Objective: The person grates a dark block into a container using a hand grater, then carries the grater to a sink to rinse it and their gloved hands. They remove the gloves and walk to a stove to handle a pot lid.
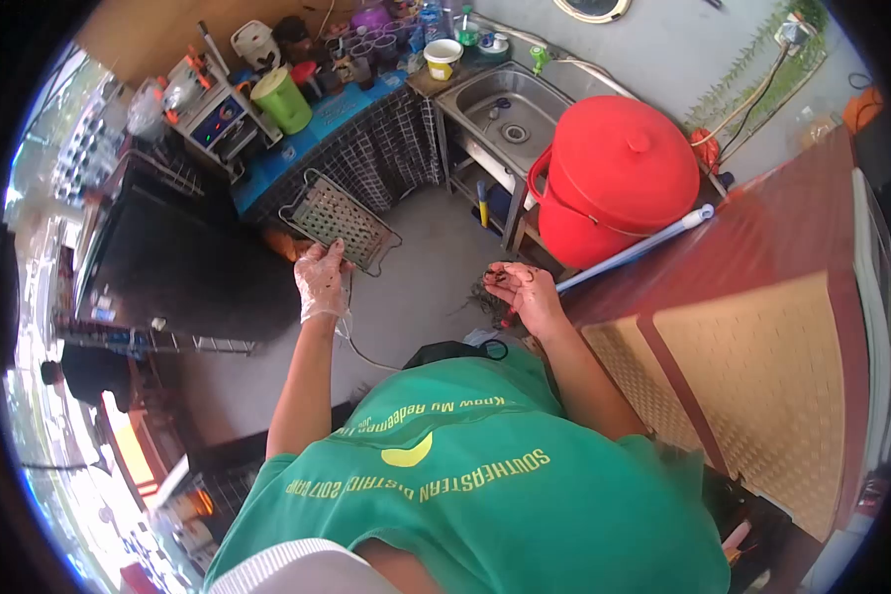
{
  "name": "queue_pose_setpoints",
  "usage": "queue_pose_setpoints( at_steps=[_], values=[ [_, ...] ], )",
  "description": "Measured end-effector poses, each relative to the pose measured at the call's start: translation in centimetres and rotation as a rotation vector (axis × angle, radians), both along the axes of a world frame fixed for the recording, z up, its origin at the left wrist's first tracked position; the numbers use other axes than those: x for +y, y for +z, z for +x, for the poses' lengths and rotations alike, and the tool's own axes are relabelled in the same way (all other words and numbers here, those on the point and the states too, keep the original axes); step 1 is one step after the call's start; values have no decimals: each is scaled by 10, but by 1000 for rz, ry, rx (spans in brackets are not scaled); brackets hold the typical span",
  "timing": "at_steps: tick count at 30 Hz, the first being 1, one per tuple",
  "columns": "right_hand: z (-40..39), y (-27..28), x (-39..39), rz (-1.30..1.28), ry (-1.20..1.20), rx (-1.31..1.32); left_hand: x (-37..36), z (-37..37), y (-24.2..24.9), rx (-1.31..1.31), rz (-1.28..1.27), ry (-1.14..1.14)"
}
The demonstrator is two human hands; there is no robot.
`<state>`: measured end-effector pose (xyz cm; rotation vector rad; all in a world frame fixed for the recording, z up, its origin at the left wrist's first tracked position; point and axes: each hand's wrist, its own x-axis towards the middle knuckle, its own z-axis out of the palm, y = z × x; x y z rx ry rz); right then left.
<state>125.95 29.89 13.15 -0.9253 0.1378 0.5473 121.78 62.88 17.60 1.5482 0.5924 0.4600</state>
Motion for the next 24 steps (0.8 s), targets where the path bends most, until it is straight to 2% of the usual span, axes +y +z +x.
queue_pose_setpoints(
  at_steps=[9,11,13,15,16,17,19,24],
  values=[
    [173,-32,55,3,-63,-48,62,161,-43,104,48,-218],
    [216,-33,60,25,-116,-49,71,204,-50,266,213,-288],
    [254,-33,62,91,-160,-83,76,249,-58,278,288,-353],
    [280,-22,62,71,-207,-77,72,291,-61,422,653,-476],
    [290,-17,62,40,-233,-104,67,310,-64,323,784,-538],
    [300,-13,61,10,-254,-132,61,331,-67,324,777,-566],
    [317,-13,55,-15,-290,-114,47,384,-72,51,1143,-829],
    [348,-40,39,-33,-439,-55,-24,518,-96,152,1224,-1148]
  ],
)
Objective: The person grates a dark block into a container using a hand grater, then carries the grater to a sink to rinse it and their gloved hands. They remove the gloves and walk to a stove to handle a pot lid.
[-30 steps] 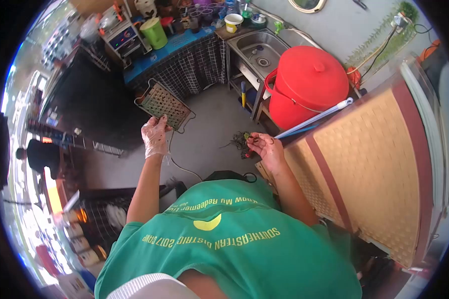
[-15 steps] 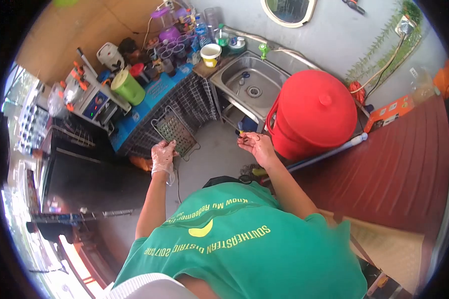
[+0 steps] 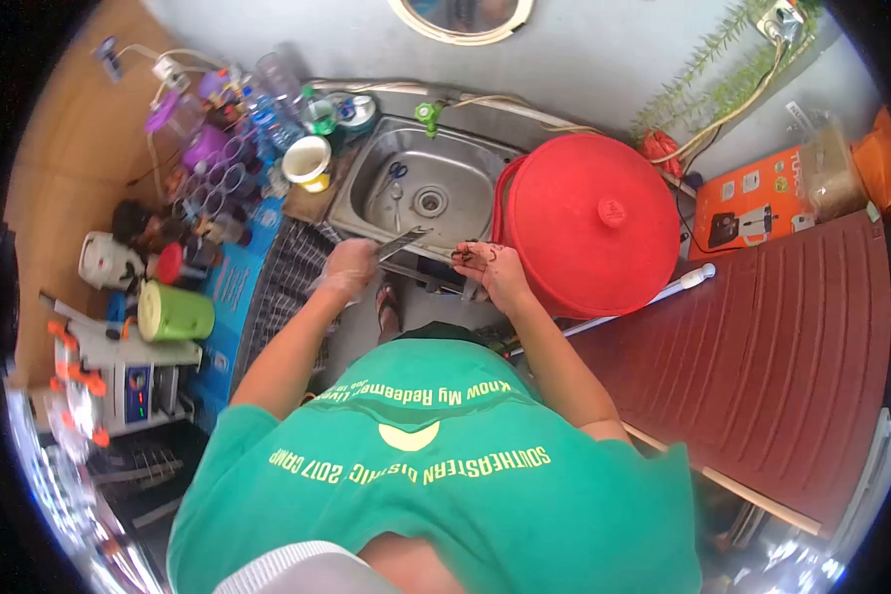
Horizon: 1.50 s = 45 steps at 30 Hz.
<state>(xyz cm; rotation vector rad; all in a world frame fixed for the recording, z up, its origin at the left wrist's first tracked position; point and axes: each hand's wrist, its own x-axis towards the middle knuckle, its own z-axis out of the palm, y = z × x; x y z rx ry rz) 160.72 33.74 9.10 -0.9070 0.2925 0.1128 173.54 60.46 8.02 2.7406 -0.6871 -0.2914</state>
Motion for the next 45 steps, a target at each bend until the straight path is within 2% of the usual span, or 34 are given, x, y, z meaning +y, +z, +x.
queue_pose_setpoints(
  at_steps=[2,6,9,14,16,18,20,22,23,25,28,31,35,37,38,40,41,43,44,45],
  values=[
    [9,-10,-3,15,-116,28,-29,54,-35,-124,195,-246],
    [24,-12,4,-31,-432,115,-74,142,-106,-264,241,-552],
    [26,-20,23,38,-645,173,-94,180,-132,-187,326,-725],
    [42,-24,58,102,-873,229,-101,219,-151,35,288,-801],
    [48,-23,72,97,-941,203,-107,241,-124,111,73,-510],
    [50,-32,77,86,-979,240,-106,268,-80,54,-120,-329],
    [57,-33,81,71,-994,259,-112,297,-58,18,-333,-133],
    [62,-42,79,85,-994,253,-132,312,-14,14,-344,-159],
    [66,-44,77,91,-990,245,-145,318,6,20,-339,-166],
    [80,-39,73,116,-989,260,-173,319,37,138,135,-431],
    [100,-38,61,87,-924,268,-194,299,61,29,268,-445],
    [117,-48,46,71,-857,290,-206,306,61,118,345,-429],
    [136,-62,29,65,-762,281,-210,318,31,153,349,-395],
    [147,-68,19,74,-680,289,-203,336,10,814,70,-56],
    [153,-61,14,84,-628,302,-198,338,4,810,66,-45],
    [161,-66,6,64,-591,286,-180,332,-8,1186,-342,190],
    [164,-69,2,42,-566,275,-172,328,-16,1186,-342,190],
    [167,-74,-3,51,-549,278,-156,318,-39,1316,-737,373],
    [169,-75,-6,60,-532,285,-150,315,-59,1329,-798,481],
    [170,-74,-7,58,-539,287,-146,310,-78,1335,-794,476]
  ],
)
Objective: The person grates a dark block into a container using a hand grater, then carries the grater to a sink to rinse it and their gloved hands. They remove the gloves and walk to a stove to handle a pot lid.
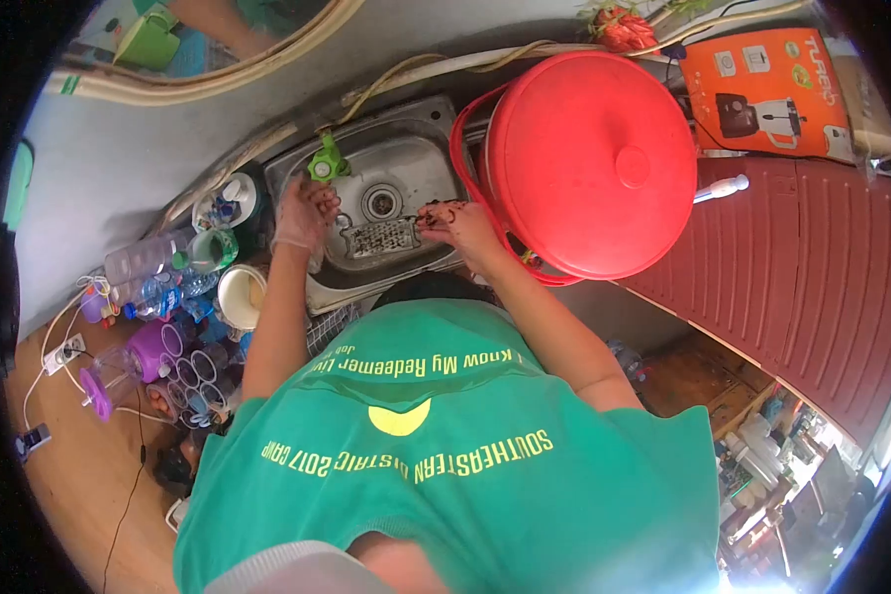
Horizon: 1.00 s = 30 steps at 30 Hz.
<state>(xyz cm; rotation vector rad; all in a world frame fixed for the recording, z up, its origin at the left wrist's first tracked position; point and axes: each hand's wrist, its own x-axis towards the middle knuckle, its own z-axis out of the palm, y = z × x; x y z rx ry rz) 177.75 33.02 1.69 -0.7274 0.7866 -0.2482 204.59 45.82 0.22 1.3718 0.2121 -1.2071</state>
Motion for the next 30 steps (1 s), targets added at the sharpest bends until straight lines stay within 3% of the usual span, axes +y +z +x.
queue_pose_setpoints(
  at_steps=[2,5,11,16,20,22,28,30],
  values=[
    [-1,4,0,4,31,-3,5,-10,-39,244,-74,291],
    [-5,4,-4,26,70,61,1,-22,-96,316,-212,300],
    [-18,22,-10,15,38,95,-35,-28,-144,398,-346,372],
    [-33,21,-12,-1,40,111,-58,-27,-158,194,-251,235],
    [-38,25,-7,17,28,156,-64,-10,-190,282,-379,185],
    [-39,22,-4,19,13,128,-77,-11,-172,140,-135,89],
    [-38,18,-2,32,4,105,-79,-4,-196,18,-25,-35],
    [-36,20,-2,32,1,100,-78,-6,-180,11,-12,-31]
  ],
)
